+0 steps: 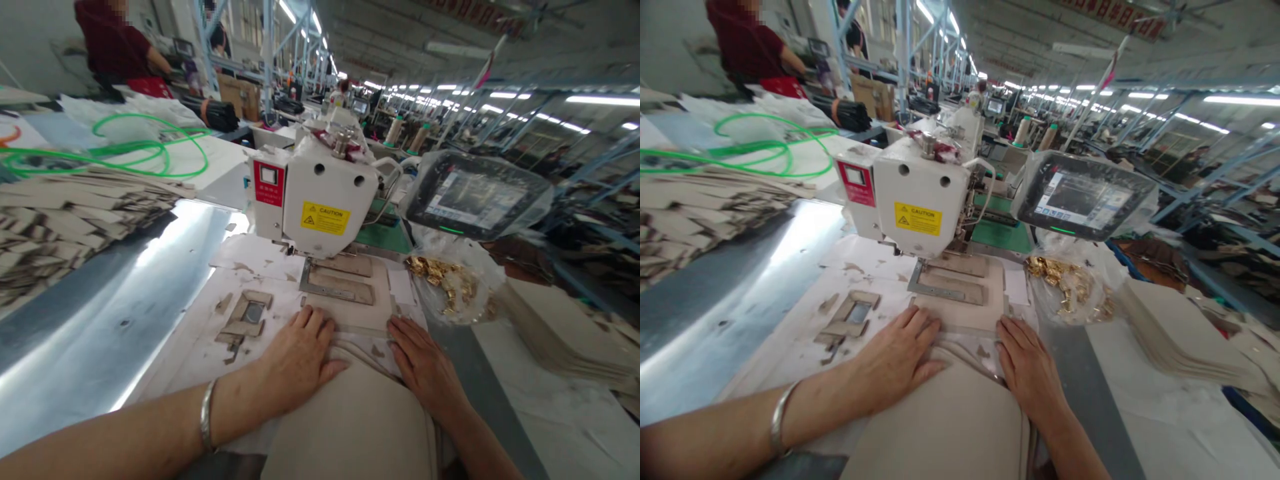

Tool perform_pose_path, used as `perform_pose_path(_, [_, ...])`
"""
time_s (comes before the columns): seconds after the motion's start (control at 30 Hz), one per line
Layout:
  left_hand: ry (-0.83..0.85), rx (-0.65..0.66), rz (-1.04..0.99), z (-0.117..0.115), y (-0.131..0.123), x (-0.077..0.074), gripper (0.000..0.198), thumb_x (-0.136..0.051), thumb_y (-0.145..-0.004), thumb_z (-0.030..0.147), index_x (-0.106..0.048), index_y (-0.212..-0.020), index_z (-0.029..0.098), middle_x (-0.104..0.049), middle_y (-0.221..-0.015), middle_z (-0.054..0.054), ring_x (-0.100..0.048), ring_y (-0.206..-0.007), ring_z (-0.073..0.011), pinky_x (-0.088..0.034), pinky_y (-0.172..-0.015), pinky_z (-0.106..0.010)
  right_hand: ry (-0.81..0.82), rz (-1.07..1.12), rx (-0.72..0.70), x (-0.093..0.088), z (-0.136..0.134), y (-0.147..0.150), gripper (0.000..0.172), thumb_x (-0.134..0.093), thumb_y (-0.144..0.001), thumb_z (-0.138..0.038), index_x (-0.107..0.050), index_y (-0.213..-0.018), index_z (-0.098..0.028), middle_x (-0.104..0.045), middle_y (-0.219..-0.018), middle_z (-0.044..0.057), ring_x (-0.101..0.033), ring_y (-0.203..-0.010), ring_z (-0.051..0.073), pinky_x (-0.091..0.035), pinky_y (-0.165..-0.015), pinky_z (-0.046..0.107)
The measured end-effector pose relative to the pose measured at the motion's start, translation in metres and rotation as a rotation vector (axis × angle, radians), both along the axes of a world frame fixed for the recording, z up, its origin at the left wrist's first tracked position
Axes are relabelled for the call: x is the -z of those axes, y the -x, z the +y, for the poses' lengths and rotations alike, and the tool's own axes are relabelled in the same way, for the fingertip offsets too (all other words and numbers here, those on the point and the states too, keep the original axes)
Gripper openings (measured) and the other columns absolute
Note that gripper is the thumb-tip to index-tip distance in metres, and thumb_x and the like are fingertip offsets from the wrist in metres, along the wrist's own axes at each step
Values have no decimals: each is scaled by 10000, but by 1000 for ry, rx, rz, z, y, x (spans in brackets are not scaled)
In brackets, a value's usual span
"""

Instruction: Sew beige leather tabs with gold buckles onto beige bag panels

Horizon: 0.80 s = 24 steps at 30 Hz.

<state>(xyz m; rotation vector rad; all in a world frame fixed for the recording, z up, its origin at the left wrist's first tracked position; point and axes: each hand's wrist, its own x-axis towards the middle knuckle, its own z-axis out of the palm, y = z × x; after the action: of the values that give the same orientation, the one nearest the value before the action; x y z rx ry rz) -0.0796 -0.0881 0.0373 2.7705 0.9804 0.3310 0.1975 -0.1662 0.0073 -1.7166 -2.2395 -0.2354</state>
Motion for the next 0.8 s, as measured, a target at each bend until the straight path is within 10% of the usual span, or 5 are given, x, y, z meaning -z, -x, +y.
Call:
perform_pose_path(0.43, [8, -34, 25, -5, -1, 6, 599, -433, -940, 574, -563, -1285, 103, -539, -1283, -159, -396, -1282, -369, -351, -1082, -520, 89, 121, -70, -4, 48, -15, 167, -466, -945, -254, -561, -821, -195, -551, -1393, 161, -367, -1404, 298, -365, -1121, 533])
perform_pose_path(0.8, [18, -70, 91, -18, 0, -2, 747, -360, -938, 633, -506, -1344, 23, -464, -1391, -222, -302, -1369, -425, -285, -1122, -526, 39, -57, -4, 20, 59, -32, 534, -381, -971, -438, -399, -1441, -185, -438, -1499, 132, -348, -1407, 335, -373, -1097, 552])
